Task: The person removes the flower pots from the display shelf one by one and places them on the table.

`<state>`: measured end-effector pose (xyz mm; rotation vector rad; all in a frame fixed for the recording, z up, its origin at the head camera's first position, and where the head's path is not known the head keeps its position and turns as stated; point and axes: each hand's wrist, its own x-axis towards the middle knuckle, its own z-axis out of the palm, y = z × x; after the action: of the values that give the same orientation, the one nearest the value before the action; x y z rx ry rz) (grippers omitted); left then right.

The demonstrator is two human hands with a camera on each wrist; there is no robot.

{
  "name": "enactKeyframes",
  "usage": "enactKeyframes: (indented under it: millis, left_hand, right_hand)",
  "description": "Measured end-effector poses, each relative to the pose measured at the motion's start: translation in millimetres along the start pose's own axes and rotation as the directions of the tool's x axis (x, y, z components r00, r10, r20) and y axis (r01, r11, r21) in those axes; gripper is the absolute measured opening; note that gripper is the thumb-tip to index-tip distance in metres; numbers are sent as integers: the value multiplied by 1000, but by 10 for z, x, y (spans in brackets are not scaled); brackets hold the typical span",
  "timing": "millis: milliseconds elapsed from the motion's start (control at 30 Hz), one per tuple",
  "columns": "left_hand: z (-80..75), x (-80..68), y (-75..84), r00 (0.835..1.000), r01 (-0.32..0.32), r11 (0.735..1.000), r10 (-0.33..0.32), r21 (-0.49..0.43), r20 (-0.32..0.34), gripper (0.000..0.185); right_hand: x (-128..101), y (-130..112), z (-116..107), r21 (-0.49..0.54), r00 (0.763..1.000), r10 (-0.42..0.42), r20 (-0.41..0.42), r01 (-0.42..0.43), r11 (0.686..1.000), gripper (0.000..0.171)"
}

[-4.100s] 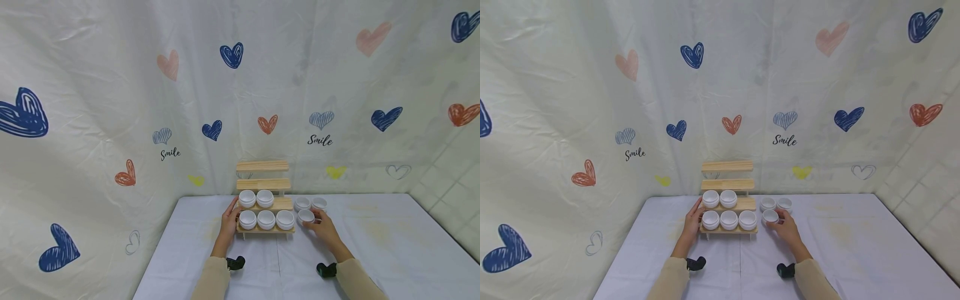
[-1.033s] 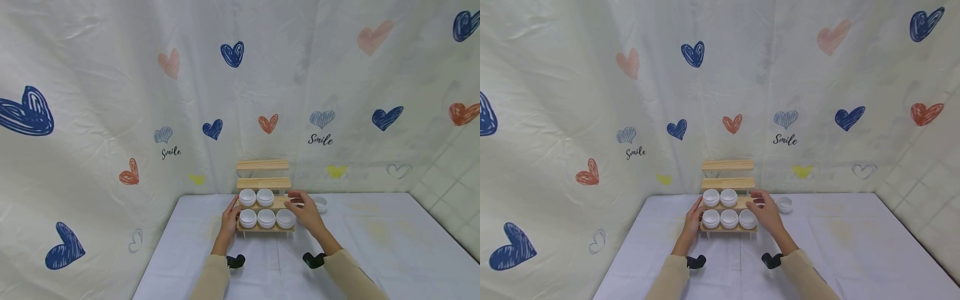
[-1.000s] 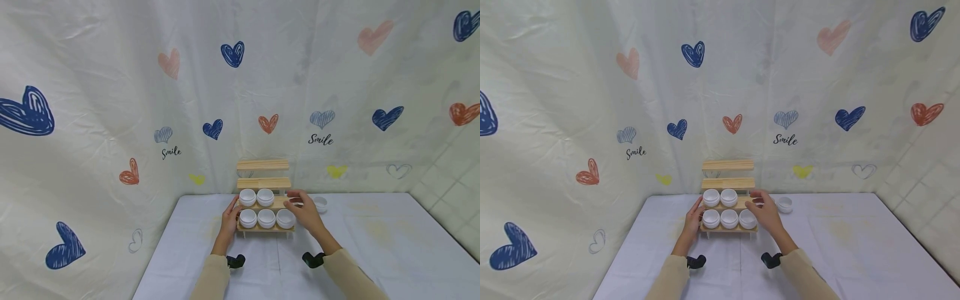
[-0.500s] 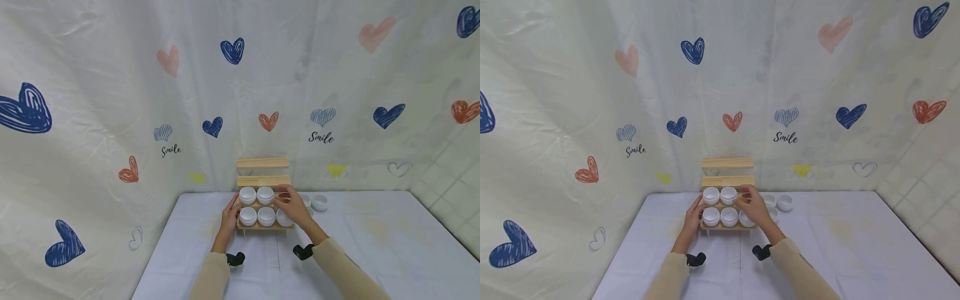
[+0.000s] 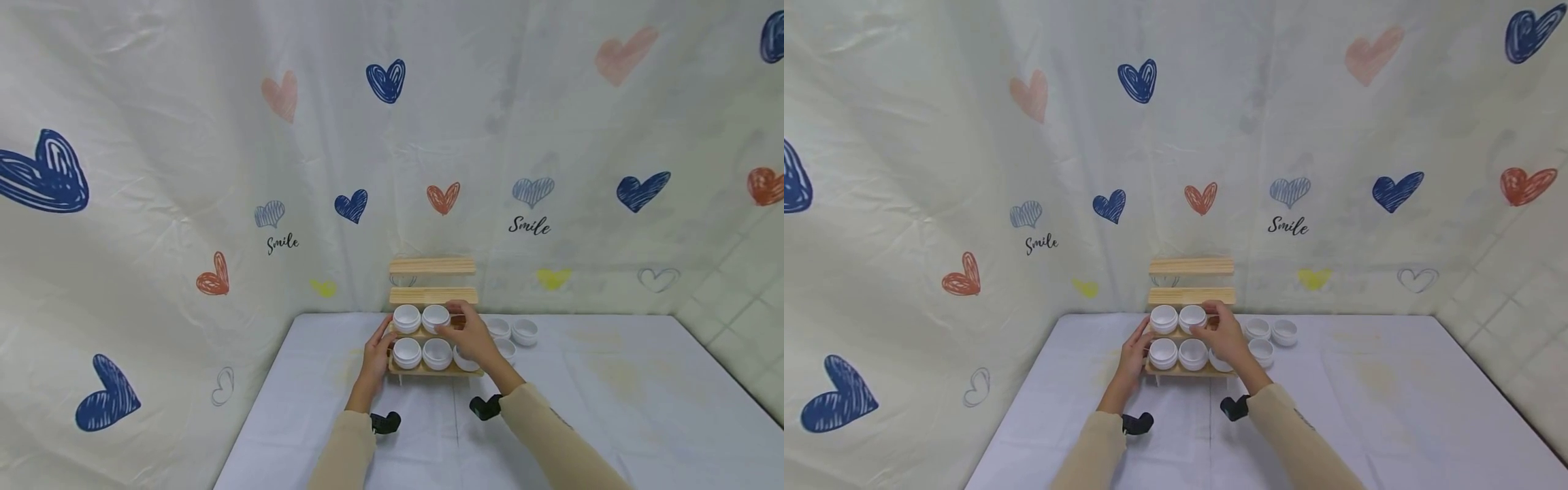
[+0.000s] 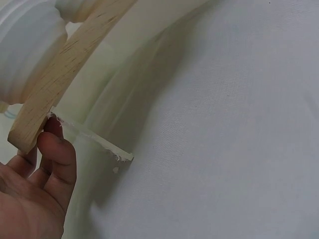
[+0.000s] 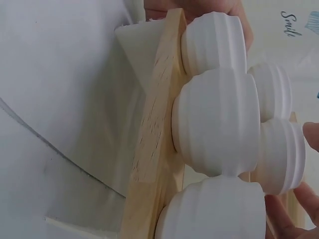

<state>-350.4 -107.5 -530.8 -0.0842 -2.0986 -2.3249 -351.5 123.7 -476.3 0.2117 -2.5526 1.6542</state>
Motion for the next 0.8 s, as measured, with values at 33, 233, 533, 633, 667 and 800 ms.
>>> enactKeyframes:
  millis: [33, 233, 533, 633, 667, 800]
  left_hand:
    - [3, -1, 7, 1000, 1, 1000, -1, -2, 4, 53]
    - [2, 27, -4, 1000, 9, 1000, -9, -14, 2, 52]
    - [-2, 30, -2, 1000, 7, 1000, -7, -14, 7, 53]
    - [4, 23, 3, 1000, 1, 1000, -1, -4, -4, 53]
    - [6, 21, 4, 1000, 1, 1000, -1, 0, -8, 53]
    - [11, 30, -23, 1000, 9, 1000, -9, 8, -14, 53]
  right_hand:
    - [5, 2, 4, -10, 1000, 11, 1, -11, 1000, 61]
    - [30, -16, 12, -56, 998, 66, 0, -66, 996, 67]
    - [39, -31, 10, -91, 997, 73, 12, -72, 993, 66]
    - [37, -37, 12, -105, 998, 67, 11, -66, 992, 66]
    - [36, -37, 15, -109, 998, 68, 11, -66, 992, 65]
    - [34, -32, 27, -128, 998, 69, 4, -68, 990, 64]
